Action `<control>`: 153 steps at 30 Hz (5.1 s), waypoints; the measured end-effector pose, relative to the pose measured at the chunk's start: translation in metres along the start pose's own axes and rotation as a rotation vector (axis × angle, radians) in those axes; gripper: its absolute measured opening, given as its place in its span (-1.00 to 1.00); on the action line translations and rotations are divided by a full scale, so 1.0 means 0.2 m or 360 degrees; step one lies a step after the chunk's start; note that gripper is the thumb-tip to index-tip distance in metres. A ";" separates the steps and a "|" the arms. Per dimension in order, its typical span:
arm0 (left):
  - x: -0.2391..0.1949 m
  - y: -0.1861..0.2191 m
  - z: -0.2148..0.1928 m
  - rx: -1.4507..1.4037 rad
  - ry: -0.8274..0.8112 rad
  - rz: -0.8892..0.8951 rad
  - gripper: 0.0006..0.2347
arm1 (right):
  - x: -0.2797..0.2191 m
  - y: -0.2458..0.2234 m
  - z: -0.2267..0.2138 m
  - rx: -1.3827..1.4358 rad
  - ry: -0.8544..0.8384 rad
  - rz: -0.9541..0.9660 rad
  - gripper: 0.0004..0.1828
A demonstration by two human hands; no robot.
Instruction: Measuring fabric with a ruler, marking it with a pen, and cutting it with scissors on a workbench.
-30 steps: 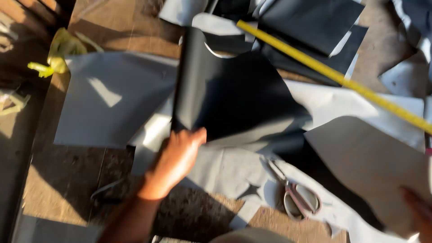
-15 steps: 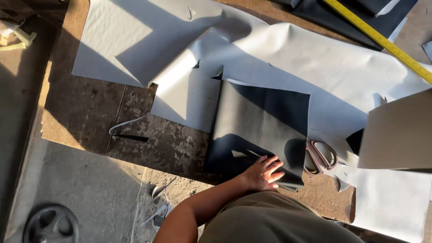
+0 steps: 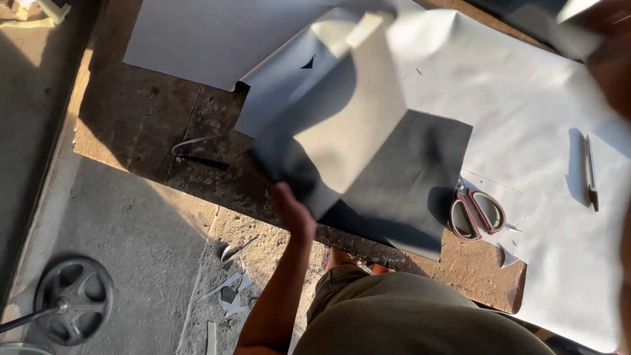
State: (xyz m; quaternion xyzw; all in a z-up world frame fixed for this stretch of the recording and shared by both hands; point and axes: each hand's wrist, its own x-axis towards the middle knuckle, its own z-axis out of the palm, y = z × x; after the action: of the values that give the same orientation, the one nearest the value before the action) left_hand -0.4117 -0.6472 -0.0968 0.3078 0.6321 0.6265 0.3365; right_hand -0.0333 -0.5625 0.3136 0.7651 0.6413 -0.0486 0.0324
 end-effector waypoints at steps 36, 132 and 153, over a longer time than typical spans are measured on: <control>1.26 1.23 1.04 0.0733 -0.1383 -0.0605 -0.43 | -0.61 0.01 1.31 0.1410 0.0369 -0.0080 -0.71; -1.44 0.02 1.27 0.0958 -0.2273 0.0583 -0.72 | -1.02 1.07 1.81 0.2327 -0.0638 0.1109 -0.43; -1.52 -0.09 1.17 0.0857 -0.1949 0.1790 -0.61 | -0.32 1.41 1.43 0.0479 -0.1900 0.0185 -0.66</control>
State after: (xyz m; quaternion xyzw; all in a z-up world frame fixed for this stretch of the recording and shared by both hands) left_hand -0.0445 -0.7580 -0.0995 0.9256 0.2211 0.2535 0.1737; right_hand 0.2233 -0.7056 0.0333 0.6357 0.4558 -0.5565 0.2801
